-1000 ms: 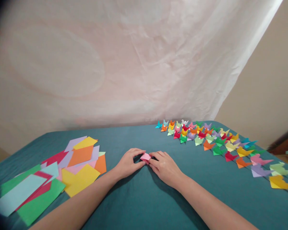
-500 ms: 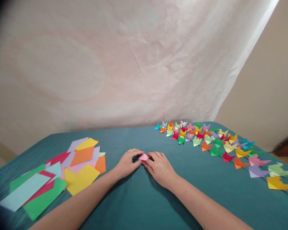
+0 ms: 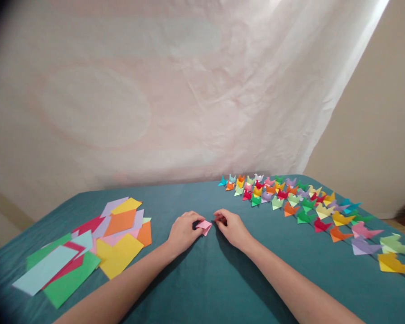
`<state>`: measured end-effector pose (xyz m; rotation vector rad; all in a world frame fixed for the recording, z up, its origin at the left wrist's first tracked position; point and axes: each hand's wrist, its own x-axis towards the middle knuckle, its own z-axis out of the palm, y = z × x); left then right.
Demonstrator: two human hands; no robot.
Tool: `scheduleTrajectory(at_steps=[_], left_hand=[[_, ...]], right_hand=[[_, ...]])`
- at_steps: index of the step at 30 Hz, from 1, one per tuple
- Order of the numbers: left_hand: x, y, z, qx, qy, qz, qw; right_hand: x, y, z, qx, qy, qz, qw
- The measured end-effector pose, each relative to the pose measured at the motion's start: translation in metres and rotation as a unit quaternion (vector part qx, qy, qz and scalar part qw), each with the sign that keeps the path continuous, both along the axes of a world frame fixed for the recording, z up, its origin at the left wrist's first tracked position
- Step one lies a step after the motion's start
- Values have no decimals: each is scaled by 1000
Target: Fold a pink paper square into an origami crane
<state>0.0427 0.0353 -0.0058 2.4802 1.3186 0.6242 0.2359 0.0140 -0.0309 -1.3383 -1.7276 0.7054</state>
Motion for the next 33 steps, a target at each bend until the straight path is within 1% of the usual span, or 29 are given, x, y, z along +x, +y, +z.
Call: scheduleTrajectory(at_steps=[4, 7, 11, 16, 19, 24, 29, 33], left_hand=[[-2, 5, -5, -9, -41, -2, 999], [-3, 8, -10, -24, -68, 0, 997], [-3, 9, -13, -22, -77, 4, 997], [-3, 7, -11, -15, -91, 2, 996], [-4, 6, -11, -16, -92, 0, 996], [-5, 6, -11, -20, -92, -9, 996], [-4, 7, -13, -17, -95, -8, 995], [-4, 7, -14, -18, -94, -7, 995]], right_hand=[[2, 16, 2, -35, 3, 48, 998], [2, 23, 5, -61, 5, 75, 995], [1, 23, 8, -77, -1, 103, 992], [1, 18, 12, -84, -2, 115, 990], [0, 16, 13, -82, -6, 109, 991], [-3, 13, 15, -57, -16, 99, 993], [-4, 11, 13, -37, -41, 82, 995], [-5, 12, 11, -36, -55, 67, 996]])
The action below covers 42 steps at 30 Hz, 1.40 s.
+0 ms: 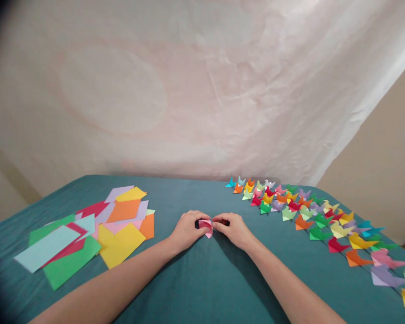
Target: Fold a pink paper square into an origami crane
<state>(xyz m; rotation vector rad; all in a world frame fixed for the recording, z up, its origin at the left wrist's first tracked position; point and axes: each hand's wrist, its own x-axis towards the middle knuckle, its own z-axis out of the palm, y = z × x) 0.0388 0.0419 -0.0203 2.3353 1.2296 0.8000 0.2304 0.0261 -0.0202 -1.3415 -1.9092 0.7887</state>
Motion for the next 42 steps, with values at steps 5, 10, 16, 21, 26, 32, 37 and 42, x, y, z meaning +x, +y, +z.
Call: scheduleTrajectory(at_steps=[5, 10, 16, 21, 26, 32, 37, 42], left_hand=[[0, 0, 0, 4, -2, -5, 1000], [0, -1, 1, 5, 2, -5, 1000], [1, -6, 6, -7, 4, -5, 1000], [2, -5, 7, -15, -3, 3, 1000], [1, -2, 5, -28, -31, -2, 999], [-2, 0, 8, -45, -34, -30, 998], [-2, 0, 9, -53, -48, -37, 997], [-1, -1, 10, -55, -61, -41, 996]], right_hand=[[-4, 0, -3, 13, -39, -22, 999], [-11, -4, -3, 51, -72, -57, 994], [-14, -5, -1, 62, -83, -64, 993], [-13, -4, -3, 66, -83, -64, 992], [-13, -4, -5, 72, -88, -71, 991], [-12, -5, -3, 71, -87, -69, 991], [-13, -5, -3, 79, -82, -69, 991], [-13, -4, -5, 77, -82, -72, 991]])
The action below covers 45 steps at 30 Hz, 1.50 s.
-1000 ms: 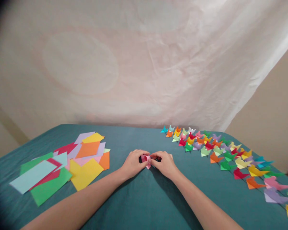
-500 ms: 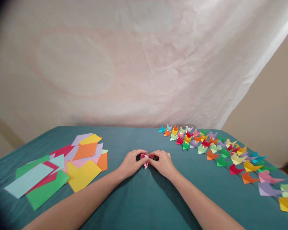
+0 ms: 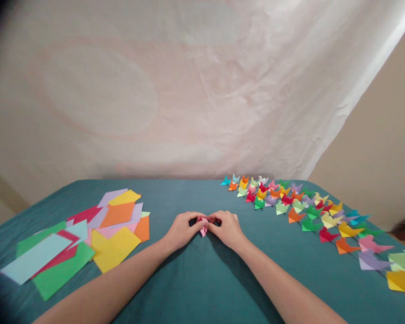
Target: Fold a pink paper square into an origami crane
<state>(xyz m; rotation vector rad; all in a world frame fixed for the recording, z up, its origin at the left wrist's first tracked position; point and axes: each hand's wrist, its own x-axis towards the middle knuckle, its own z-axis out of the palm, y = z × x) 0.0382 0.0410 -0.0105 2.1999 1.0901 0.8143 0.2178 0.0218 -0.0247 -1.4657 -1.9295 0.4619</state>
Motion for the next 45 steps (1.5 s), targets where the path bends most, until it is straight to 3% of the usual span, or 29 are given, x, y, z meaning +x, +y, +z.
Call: scheduleTrajectory(at_steps=[31, 45], left_hand=[[-1, -1, 0, -8, -58, -14, 998], [1, 2, -3, 37, -83, -21, 996]], right_hand=[[-1, -1, 1, 9, -10, -2, 1000], [0, -2, 0, 10, -22, -6, 1000]])
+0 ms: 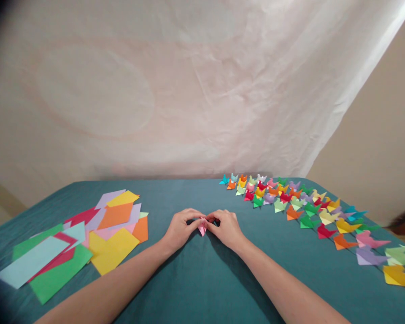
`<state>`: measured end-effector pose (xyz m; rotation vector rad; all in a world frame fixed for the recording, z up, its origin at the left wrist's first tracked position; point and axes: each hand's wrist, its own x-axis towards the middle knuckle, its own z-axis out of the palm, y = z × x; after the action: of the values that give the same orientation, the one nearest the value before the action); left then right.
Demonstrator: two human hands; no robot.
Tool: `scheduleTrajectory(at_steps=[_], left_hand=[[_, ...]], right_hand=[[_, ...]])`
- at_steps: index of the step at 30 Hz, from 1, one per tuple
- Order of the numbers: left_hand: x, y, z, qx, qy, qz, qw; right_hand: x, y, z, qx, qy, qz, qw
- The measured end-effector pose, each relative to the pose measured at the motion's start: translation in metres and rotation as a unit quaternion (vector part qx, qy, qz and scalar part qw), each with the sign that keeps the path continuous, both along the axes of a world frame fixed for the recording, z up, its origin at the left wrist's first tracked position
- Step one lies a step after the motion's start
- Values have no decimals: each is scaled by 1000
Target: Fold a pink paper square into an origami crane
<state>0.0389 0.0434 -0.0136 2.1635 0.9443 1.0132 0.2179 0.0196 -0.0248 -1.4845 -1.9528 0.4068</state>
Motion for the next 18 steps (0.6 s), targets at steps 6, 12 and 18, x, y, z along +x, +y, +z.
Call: scheduleTrajectory(at_steps=[6, 12, 18], left_hand=[[0, 0, 1, -6, 6, -1, 1000], [0, -2, 4, 2, 5, 1, 1000], [0, -3, 7, 5, 19, 3, 1000]], right_hand=[[1, 1, -3, 4, -23, 12, 1000], [2, 1, -3, 5, -34, 18, 999], [1, 0, -2, 7, -39, 17, 999]])
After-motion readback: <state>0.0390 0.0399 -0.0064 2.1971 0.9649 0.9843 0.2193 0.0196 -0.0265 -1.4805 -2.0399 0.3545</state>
